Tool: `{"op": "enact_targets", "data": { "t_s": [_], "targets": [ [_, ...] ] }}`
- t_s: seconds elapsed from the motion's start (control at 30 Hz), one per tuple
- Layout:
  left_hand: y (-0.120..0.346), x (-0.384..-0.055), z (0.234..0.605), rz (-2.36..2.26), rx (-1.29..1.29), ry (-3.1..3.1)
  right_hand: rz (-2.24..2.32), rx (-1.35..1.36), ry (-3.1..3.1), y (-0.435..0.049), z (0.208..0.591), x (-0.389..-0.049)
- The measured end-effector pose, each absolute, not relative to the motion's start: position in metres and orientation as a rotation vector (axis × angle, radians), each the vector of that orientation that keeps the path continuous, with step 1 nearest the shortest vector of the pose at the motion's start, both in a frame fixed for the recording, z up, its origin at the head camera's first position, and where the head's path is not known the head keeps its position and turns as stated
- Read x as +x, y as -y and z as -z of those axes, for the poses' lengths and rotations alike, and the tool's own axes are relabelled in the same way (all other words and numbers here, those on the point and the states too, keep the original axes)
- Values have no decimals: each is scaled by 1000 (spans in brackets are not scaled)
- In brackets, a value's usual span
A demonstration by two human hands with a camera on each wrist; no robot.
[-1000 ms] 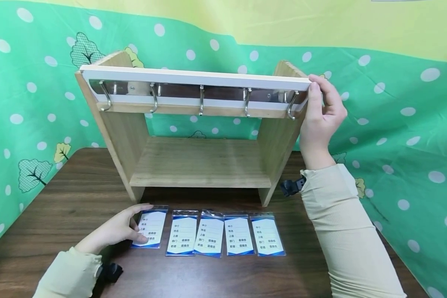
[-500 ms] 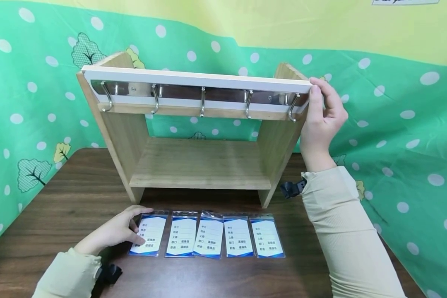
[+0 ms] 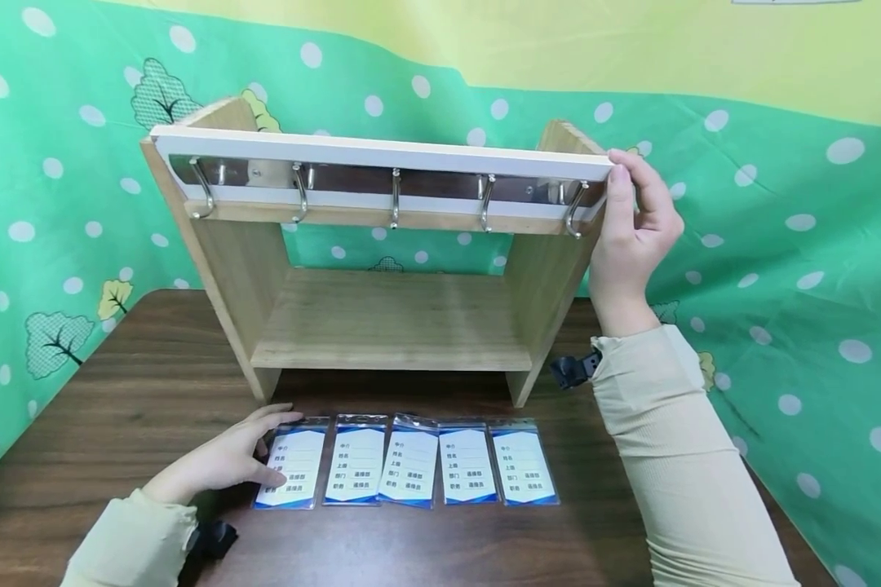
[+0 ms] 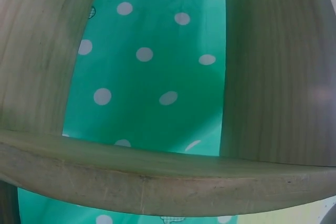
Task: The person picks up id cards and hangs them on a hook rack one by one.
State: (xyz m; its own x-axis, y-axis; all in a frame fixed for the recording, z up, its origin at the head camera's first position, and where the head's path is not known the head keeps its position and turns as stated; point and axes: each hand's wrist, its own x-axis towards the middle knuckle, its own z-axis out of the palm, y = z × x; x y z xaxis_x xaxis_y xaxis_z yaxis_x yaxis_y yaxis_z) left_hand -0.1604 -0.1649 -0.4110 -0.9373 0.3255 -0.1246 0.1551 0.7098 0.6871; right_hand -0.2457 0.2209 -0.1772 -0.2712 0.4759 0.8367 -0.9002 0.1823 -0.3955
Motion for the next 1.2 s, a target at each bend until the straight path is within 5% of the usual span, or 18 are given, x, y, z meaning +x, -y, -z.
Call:
{"op": "enact_targets", "data": {
  "t_s": [1.2],
  "targets": [
    [171,-163,404,-1088,312,-2866,-1451,485,1155,-219,178,-249]
  ]
}}
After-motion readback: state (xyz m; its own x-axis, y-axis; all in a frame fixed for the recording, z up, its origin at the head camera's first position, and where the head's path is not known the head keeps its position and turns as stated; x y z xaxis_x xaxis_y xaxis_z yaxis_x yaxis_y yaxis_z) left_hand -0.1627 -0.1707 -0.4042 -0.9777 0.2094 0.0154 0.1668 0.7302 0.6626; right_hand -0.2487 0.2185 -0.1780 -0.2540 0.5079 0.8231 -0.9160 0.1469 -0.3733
